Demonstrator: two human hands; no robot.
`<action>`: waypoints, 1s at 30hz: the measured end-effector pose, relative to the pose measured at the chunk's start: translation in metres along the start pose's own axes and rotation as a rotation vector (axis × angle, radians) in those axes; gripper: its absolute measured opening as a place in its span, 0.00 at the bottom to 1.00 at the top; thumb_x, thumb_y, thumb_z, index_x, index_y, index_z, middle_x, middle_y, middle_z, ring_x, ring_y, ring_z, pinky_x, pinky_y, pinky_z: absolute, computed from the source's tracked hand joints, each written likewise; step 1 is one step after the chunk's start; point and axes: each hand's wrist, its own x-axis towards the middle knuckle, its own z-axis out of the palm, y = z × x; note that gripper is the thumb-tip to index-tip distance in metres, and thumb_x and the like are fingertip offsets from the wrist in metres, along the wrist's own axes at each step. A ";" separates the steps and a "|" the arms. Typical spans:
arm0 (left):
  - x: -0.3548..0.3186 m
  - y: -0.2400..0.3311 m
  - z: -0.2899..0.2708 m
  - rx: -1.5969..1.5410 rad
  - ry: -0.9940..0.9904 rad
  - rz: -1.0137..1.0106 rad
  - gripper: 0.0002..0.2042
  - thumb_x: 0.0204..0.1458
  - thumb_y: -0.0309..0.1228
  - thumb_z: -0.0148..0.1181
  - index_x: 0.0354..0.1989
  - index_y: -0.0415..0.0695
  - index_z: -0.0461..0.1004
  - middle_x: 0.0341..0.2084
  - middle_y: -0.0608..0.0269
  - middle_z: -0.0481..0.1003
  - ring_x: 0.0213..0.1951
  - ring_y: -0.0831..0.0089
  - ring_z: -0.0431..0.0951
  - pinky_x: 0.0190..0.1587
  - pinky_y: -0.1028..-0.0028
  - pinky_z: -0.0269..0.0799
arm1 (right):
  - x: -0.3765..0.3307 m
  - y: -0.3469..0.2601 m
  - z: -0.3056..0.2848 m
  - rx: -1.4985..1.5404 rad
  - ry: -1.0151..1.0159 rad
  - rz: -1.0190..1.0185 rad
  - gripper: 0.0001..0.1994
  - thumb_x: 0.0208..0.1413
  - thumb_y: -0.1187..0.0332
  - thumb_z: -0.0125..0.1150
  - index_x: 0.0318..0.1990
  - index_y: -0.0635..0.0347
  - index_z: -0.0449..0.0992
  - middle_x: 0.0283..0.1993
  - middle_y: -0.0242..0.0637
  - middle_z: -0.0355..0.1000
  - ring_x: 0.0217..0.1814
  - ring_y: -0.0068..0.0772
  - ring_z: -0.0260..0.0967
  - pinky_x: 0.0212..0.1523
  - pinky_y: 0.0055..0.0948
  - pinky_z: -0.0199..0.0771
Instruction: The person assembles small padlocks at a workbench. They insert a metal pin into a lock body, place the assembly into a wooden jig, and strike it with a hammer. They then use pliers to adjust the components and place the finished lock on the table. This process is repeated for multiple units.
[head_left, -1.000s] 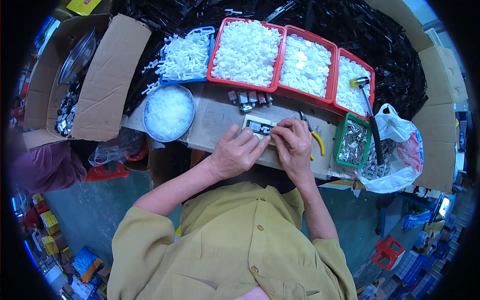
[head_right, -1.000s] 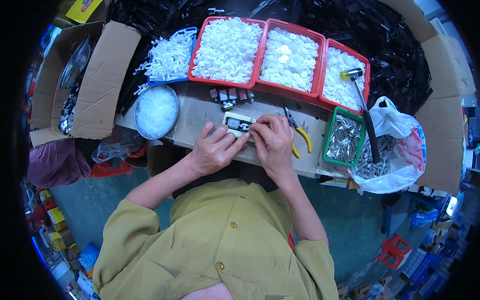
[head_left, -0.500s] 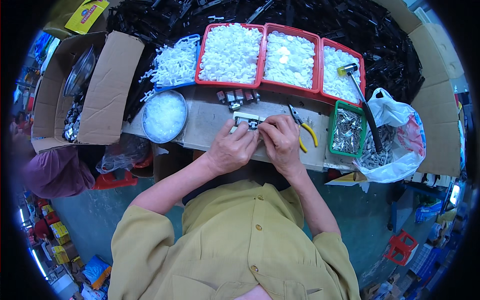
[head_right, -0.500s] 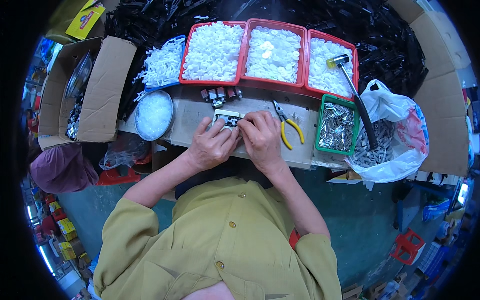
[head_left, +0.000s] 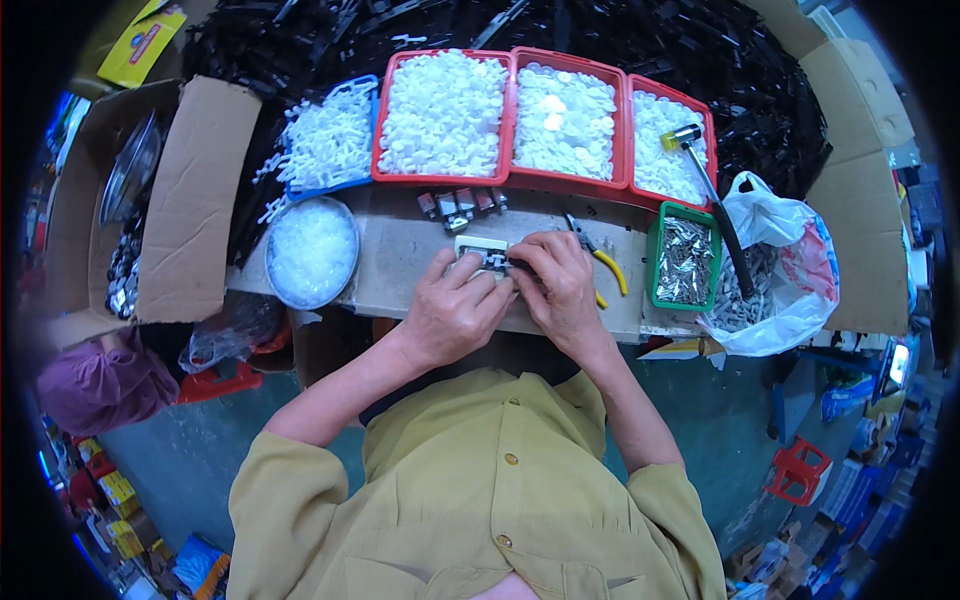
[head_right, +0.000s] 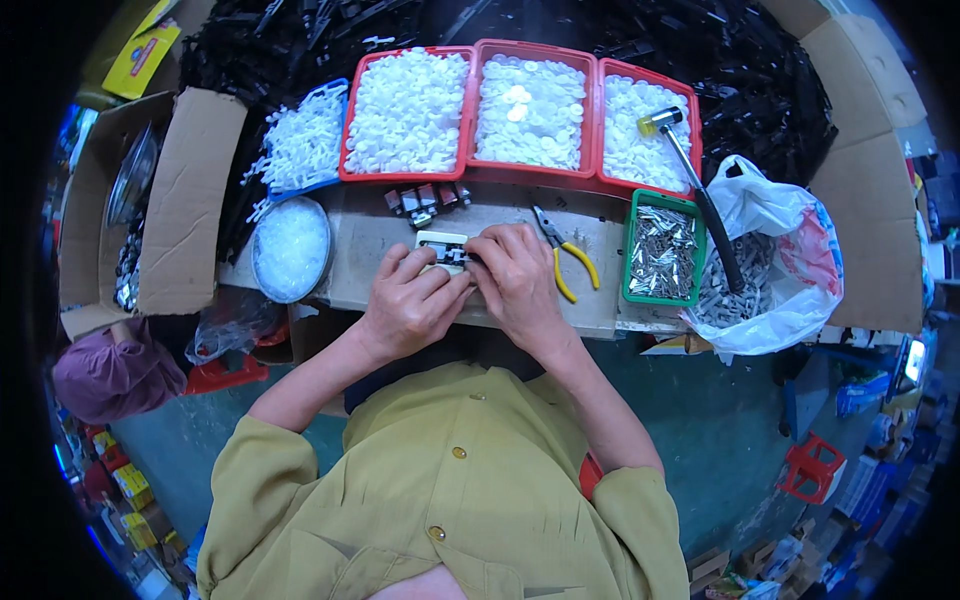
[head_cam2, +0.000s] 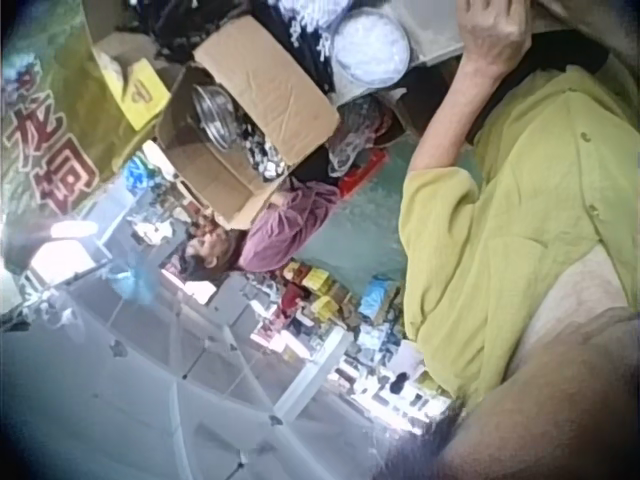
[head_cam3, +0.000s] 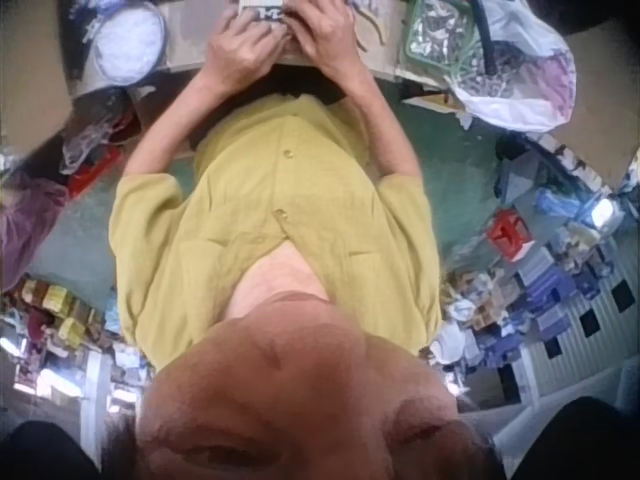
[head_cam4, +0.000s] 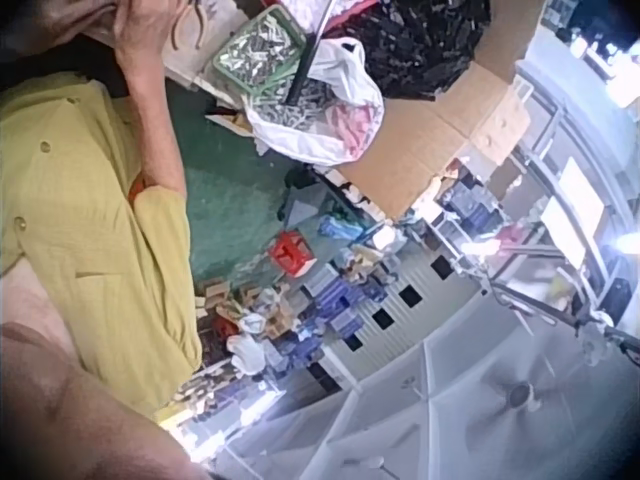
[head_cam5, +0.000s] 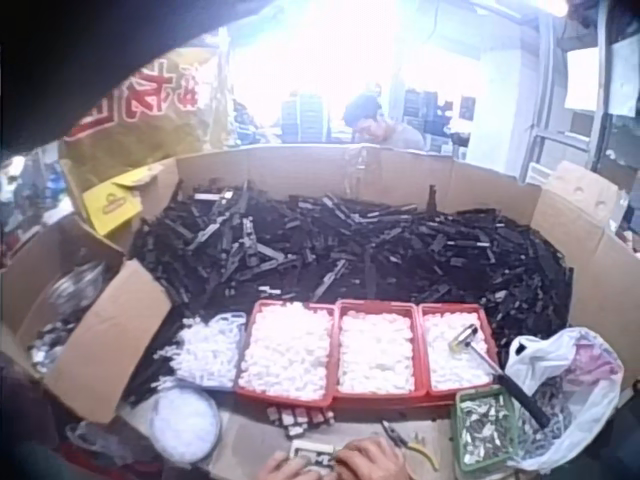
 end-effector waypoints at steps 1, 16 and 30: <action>0.003 -0.001 -0.002 -0.030 0.016 -0.002 0.10 0.44 0.29 0.70 0.36 0.45 0.80 0.25 0.66 0.72 0.38 0.63 0.74 0.44 0.61 0.64 | 0.001 0.000 -0.004 0.016 -0.018 0.009 0.10 0.49 0.74 0.68 0.40 0.60 0.79 0.43 0.37 0.72 0.48 0.42 0.70 0.46 0.39 0.66; 0.183 -0.013 0.085 -0.232 -0.040 0.035 0.04 0.46 0.27 0.67 0.30 0.41 0.83 0.31 0.59 0.76 0.42 0.59 0.73 0.47 0.61 0.69 | -0.041 0.073 -0.134 -0.453 0.134 0.404 0.04 0.50 0.78 0.66 0.34 0.67 0.77 0.36 0.45 0.70 0.42 0.49 0.71 0.41 0.45 0.69; 0.232 0.006 0.147 -0.319 -0.069 -0.003 0.05 0.44 0.28 0.70 0.30 0.41 0.85 0.29 0.56 0.80 0.41 0.57 0.75 0.46 0.61 0.71 | -0.036 0.084 -0.127 -0.488 0.170 0.318 0.04 0.53 0.74 0.64 0.36 0.61 0.79 0.35 0.39 0.72 0.41 0.44 0.71 0.39 0.44 0.65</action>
